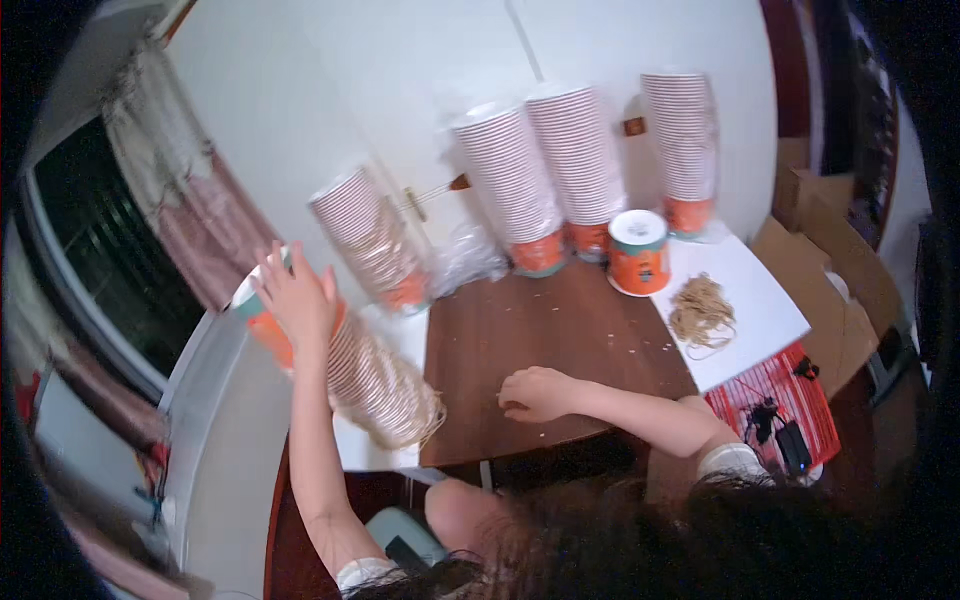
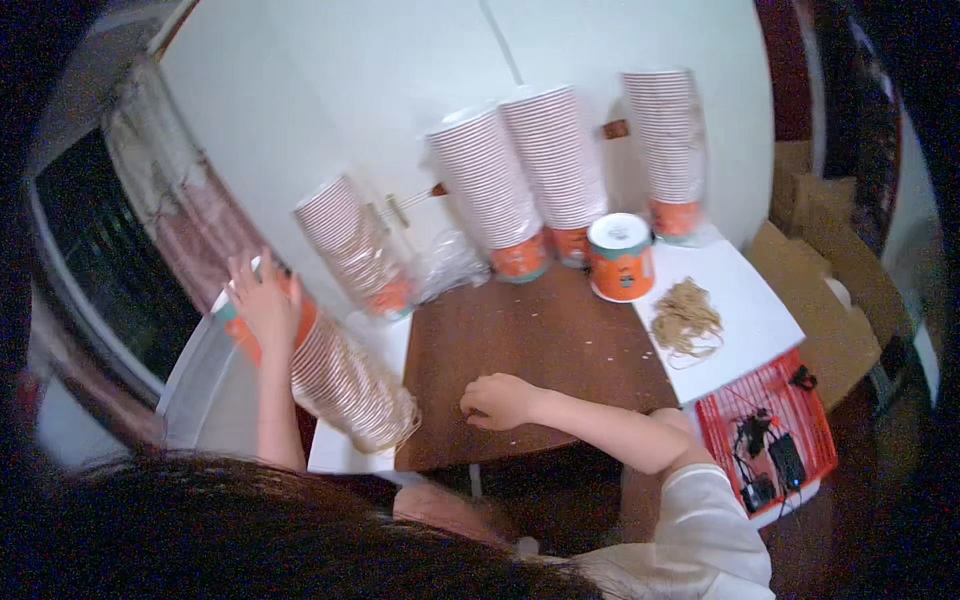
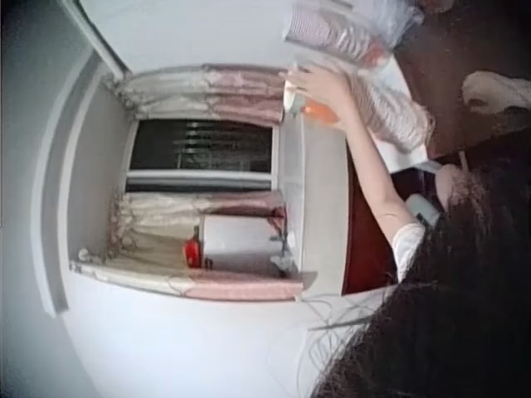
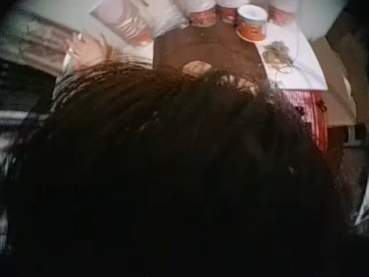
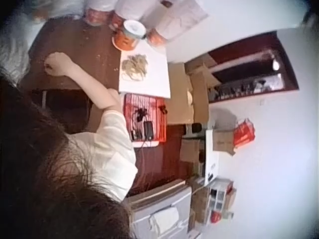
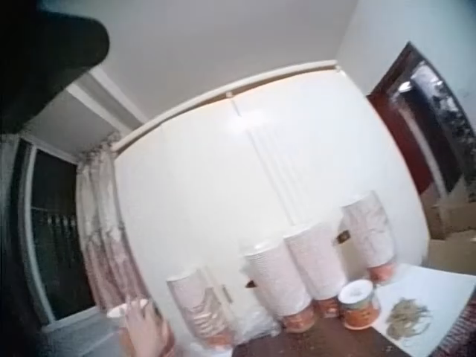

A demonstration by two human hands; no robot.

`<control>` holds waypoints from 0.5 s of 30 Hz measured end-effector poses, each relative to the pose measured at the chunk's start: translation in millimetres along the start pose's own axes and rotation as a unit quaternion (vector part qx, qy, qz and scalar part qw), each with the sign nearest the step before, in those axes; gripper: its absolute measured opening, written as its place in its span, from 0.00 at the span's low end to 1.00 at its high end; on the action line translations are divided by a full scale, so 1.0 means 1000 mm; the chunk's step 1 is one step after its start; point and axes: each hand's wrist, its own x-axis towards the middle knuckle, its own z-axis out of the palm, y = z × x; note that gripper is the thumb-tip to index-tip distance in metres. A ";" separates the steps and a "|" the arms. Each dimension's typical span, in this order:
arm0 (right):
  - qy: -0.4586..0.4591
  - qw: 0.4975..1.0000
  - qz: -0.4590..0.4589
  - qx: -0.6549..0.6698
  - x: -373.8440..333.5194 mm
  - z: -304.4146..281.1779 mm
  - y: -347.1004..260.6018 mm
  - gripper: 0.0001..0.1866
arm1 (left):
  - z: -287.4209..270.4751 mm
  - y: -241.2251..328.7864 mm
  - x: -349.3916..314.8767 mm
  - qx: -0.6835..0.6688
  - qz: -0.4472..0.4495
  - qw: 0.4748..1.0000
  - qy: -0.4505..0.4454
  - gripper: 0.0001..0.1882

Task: Placing rubber bands around the upper rim of paper bowls.

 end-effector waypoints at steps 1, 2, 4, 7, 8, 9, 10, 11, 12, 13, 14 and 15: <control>-0.018 1.000 0.010 0.018 -0.006 -0.001 0.010 0.08 | 0.005 0.022 -0.002 -0.072 0.054 0.996 -0.020 0.20; -0.011 0.999 0.026 0.015 -0.013 -0.003 0.019 0.08 | 0.016 0.053 -0.003 -0.144 0.089 0.983 -0.075 0.19; -0.053 0.991 0.095 0.075 -0.021 -0.002 0.033 0.11 | 0.038 0.118 -0.013 -0.261 0.147 0.942 -0.150 0.17; -0.115 0.988 0.100 -0.040 -0.034 -0.001 0.037 0.12 | 0.068 0.225 -0.034 -0.411 0.187 0.880 -0.148 0.13; -0.111 0.986 0.116 -0.042 -0.040 0.000 0.042 0.12 | 0.072 0.262 -0.039 -0.426 0.206 0.857 -0.202 0.14; -0.161 0.976 0.139 -0.046 -0.042 -0.001 0.042 0.12 | 0.075 0.293 -0.042 -0.434 0.224 0.835 -0.254 0.14; -0.212 0.963 0.161 -0.049 -0.043 0.000 0.042 0.11 | 0.086 0.321 -0.050 -0.449 0.243 0.827 -0.234 0.14; -0.210 0.961 0.170 -0.051 -0.044 0.002 0.044 0.11 | 0.095 0.349 -0.058 -0.465 0.263 0.818 -0.213 0.14; -0.216 0.958 0.175 -0.072 -0.047 0.004 0.048 0.11 | 0.095 0.376 -0.062 -0.472 0.265 0.814 -0.209 0.14; -0.222 0.954 0.178 -0.093 -0.050 0.007 0.050 0.12 | 0.096 0.399 -0.065 -0.478 0.267 0.811 -0.205 0.14; -0.220 0.953 0.186 -0.093 -0.052 0.019 0.059 0.12 | 0.097 0.418 -0.068 -0.476 0.256 0.817 -0.203 0.15; -0.106 0.981 0.105 -0.123 -0.057 0.037 0.075 0.14 | 0.100 0.436 -0.071 -0.484 0.261 0.811 -0.201 0.15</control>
